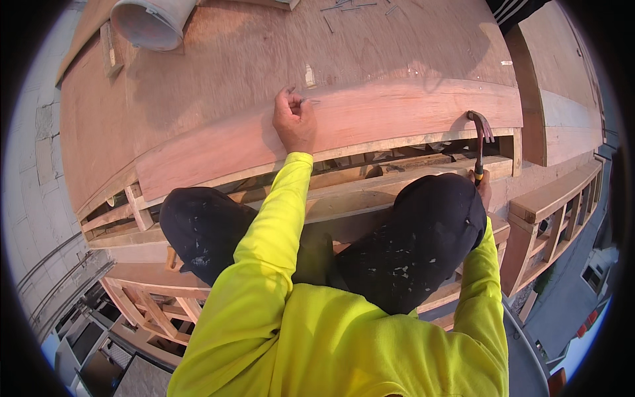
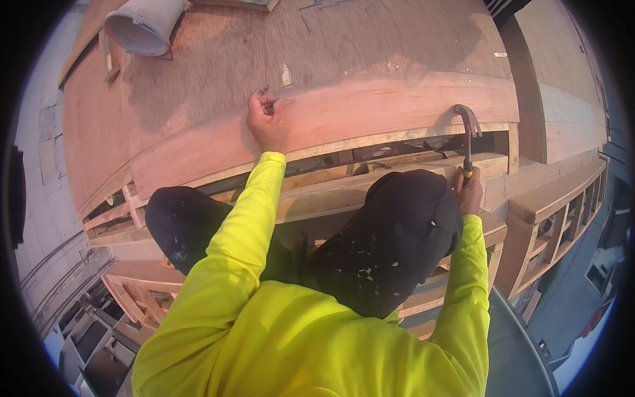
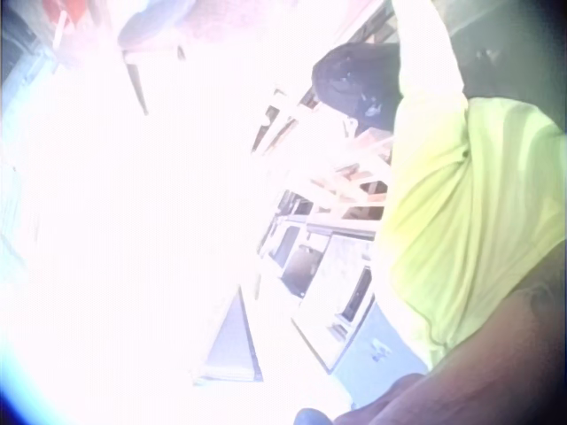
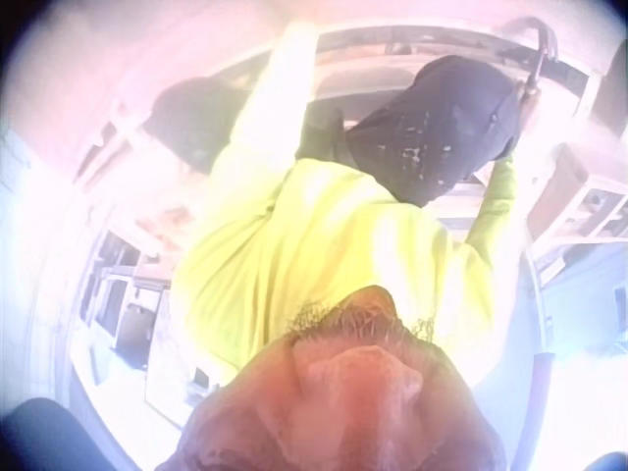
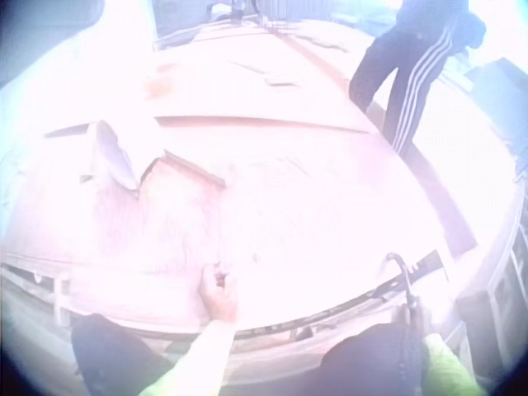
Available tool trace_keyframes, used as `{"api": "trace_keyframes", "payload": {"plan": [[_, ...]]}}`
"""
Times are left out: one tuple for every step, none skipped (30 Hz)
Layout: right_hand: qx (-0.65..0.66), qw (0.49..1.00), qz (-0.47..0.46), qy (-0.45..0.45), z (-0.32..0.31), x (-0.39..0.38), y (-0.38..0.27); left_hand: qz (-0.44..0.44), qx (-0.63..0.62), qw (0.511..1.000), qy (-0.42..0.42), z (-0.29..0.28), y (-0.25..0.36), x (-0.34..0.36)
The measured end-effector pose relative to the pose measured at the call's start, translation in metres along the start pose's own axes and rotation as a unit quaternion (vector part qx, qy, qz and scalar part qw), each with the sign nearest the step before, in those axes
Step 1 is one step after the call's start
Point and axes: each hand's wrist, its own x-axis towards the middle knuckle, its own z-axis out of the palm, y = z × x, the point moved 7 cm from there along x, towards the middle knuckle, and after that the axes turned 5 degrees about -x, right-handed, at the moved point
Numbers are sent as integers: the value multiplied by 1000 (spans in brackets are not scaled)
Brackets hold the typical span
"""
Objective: The person cuts a piece of plywood with a hand saw, positions it on the roof framing, and secures it with nails using a hammer. Another worker assists by holding the plywood in place.
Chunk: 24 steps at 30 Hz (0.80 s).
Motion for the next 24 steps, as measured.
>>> {"api": "trace_keyframes", "payload": {"plan": [[-7, 1000, 20, -2, 1, -1, -7, 15, 15, 1000, -15, 2, 3, 1], [-15, 999, 40, -5, 0, 1, -14, 29, 29, 999, -30, 4, 6, 3], [21, 998, 60, -25, -2, 2, -28, 21, 27, 999, -26, -4, 0, 2], [22, 997, 58, -55, -7, 0, -56, 19, 26, 999, -14, -7, -5, 7], [8, 996, 75, -53, -8, 2, -44, 16, 17, 1000, -2, -5, -6, 10], [-5, 994, 92, -52, -5, 5, -26, 7, -5, 1000, -2, 0, -5, 9], [-8, 993, 106, -50, -1, 8, -22, 4, -11, 1000, -9, 2, -4, 12], [-16, 994, 96, -46, 1, 11, -19, 2, -17, 1000, -15, 2, -3, 14], [-23, 995, 91, -42, 1, 9, -20, 0, -22, 999, -25, 4, -2, 16], [-28, 995, 86, -38, 2, 9, -20, -13, -36, 999, -33, 0, -3, 16], [-27, 996, 72, -36, 3, 10, -21, -26, -50, 998, -40, -6, -4, 15], [-25, 997, 60, -35, 4, 9, -21, -39, -65, 996, -50, -8, -1, 12], [-25, 998, 52, -36, 6, 5, -19, -50, -59, 994, -73, -8, 3, 2], [-23, 998, 49, -30, 6, 4, -15, -61, -53, 992, -97, -9, 8, -10], [-19, 999, 43, -26, 7, 4, -14, -72, -44, 990, -116, -11, 11, -17], [-16, 999, 37, -23, 7, 5, -14, -57, -45, 990, -118, -11, 12, -23], [-12, 999, 32, -19, 7, 6, -14, -37, -24, 991, -124, -12, 16, -26], [-16, 1000, 22, -13, 7, 6, -14, -17, -4, 991, -130, -13, 21, -30], [-19, 1000, 13, -6, 5, 4, -19, 3, 17, 991, -136, -16, 27, -33], [-22, 1000, 4, 1, 4, 2, -22, 3, 17, 990, -141, -16, 26, -36], [-21, 1000, 1, -3, 4, 3, -23, 3, 16, 990, -144, -15, 24, -40], [-20, 1000, -2, -7, 3, 3, -23, 3, 14, 989, -146, -14, 21, -41], [-20, 1000, -6, -11, 3, 4, -23, 11, 3, 991, -136, -14, 19, -39], [-4, 1000, -12, -14, 2, 5, -21, 16, -9, 992, -124, -14, 20, -39]]}}
